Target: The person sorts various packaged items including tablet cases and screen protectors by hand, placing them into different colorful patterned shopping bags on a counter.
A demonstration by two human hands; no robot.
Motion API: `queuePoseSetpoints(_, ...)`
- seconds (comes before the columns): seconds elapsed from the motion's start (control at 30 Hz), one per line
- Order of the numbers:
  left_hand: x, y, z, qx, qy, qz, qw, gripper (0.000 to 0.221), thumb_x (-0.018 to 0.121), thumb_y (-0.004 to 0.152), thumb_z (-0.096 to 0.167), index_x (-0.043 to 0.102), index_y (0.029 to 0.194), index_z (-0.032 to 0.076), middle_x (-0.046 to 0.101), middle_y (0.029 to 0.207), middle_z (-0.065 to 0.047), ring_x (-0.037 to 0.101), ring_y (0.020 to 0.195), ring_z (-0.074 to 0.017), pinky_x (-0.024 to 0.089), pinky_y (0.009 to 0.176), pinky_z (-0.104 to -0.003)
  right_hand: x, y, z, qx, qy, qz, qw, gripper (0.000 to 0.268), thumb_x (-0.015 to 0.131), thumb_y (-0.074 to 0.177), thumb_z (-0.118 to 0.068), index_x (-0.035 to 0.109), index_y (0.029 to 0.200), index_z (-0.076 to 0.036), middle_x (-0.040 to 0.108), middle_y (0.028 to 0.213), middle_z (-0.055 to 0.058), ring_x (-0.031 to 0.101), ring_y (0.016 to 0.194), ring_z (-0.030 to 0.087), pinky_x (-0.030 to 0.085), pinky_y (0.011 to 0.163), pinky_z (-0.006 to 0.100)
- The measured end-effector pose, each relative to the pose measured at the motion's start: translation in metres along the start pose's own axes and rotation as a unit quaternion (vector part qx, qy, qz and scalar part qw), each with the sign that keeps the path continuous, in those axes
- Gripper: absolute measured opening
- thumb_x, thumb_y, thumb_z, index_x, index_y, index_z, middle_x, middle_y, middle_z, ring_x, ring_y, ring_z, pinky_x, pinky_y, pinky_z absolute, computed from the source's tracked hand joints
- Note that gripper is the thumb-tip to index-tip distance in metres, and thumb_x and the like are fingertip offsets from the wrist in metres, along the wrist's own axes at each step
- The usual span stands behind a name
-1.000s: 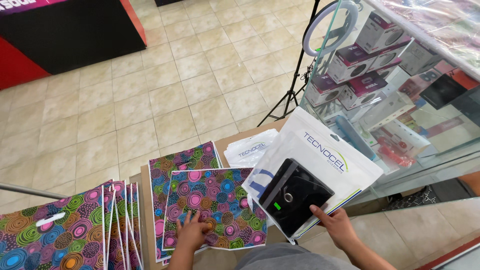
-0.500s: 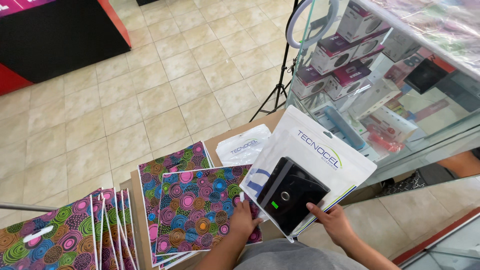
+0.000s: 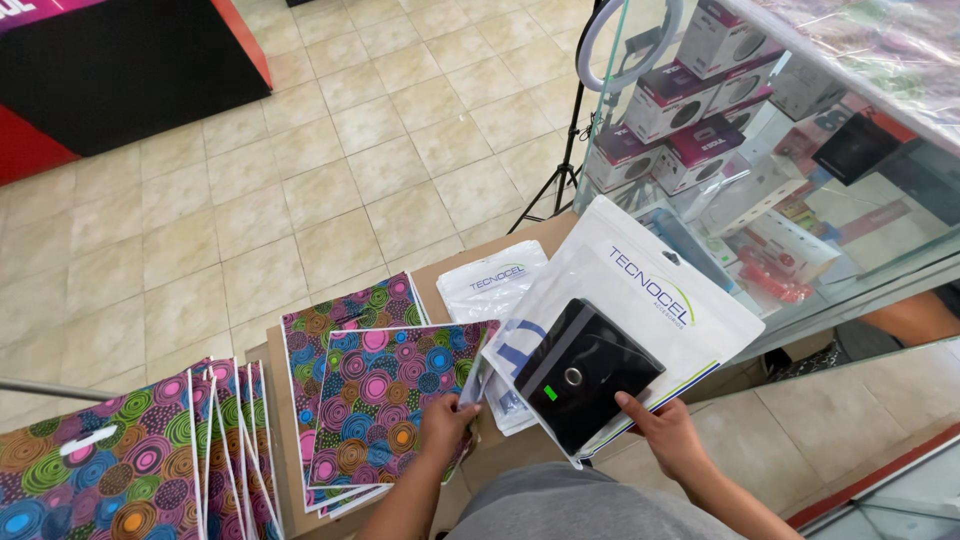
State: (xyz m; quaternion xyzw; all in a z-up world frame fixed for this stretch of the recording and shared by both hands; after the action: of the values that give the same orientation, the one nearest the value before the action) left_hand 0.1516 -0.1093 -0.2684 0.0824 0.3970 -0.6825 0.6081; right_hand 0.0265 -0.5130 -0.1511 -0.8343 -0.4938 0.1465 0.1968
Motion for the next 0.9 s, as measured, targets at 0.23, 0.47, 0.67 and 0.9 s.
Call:
queuePoseSetpoints(0.23, -0.042, -0.017, 0.013, 0.017, -0.177, 0.075, 0.981, 0.047, 0.095, 0.091, 0.047, 0.056, 0.084, 0.02, 0.06, 0.076, 0.002, 0.049, 0.073, -0.0147, 0.038, 0.068, -0.039, 0.031, -0.02, -0.034, 0.015, 0.027, 0.006, 1.0, 0.07, 0.086, 0.102, -0.027, 0.03, 0.062, -0.017, 0.02, 0.063, -0.004, 0.026, 0.059, 0.014, 0.063, 0.063, 0.043)
queuePoseSetpoints(0.47, -0.068, -0.059, 0.065, -0.002, -0.202, 0.081, 0.976, 0.063, 0.092, 0.093, 0.018, 0.051, 0.14, 0.019, 0.075, 0.111, -0.006, 0.069, 0.095, -0.0234, 0.054, 0.085, -0.044, 0.065, -0.02, -0.047, 0.026, 0.11, -0.036, 0.993, 0.028, 0.083, 0.106, -0.03, 0.071, 0.103, -0.005, 0.071, 0.082, 0.01, 0.061, 0.063, 0.026, 0.049, 0.052, 0.045)
queuePoseSetpoints(0.67, -0.081, -0.095, 0.092, 0.115, -0.084, 0.076, 0.987, 0.116, 0.097, 0.08, 0.02, 0.033, 0.177, 0.026, 0.07, 0.14, -0.018, 0.065, 0.126, -0.036, 0.056, 0.101, -0.052, 0.087, -0.034, -0.063, 0.008, -0.001, -0.037, 0.999, 0.031, 0.085, 0.104, -0.033, 0.081, 0.114, -0.005, 0.063, 0.087, -0.001, 0.046, 0.076, 0.012, 0.038, 0.067, 0.036)
queuePoseSetpoints(0.9, -0.083, -0.122, 0.1, 0.197, 0.004, 0.053, 0.979, 0.123, 0.097, 0.083, 0.025, 0.025, 0.182, 0.032, 0.068, 0.143, -0.018, 0.061, 0.13, -0.0371, 0.049, 0.108, -0.05, 0.112, -0.028, -0.049, -0.025, -0.098, -0.018, 0.995, 0.049, 0.098, 0.093, -0.038, 0.056, 0.079, -0.017, 0.051, 0.072, -0.003, 0.044, 0.073, 0.015, 0.037, 0.069, 0.043)
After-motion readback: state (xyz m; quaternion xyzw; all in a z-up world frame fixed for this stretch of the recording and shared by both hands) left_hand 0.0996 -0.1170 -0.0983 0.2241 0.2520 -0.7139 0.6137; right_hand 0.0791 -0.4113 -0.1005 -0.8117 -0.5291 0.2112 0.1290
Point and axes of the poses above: each hand's wrist, its own y-axis towards the middle knuckle, its own x-axis out of the palm, z = x × y, the point moved 4 cm from there along y, towards the middle knuckle
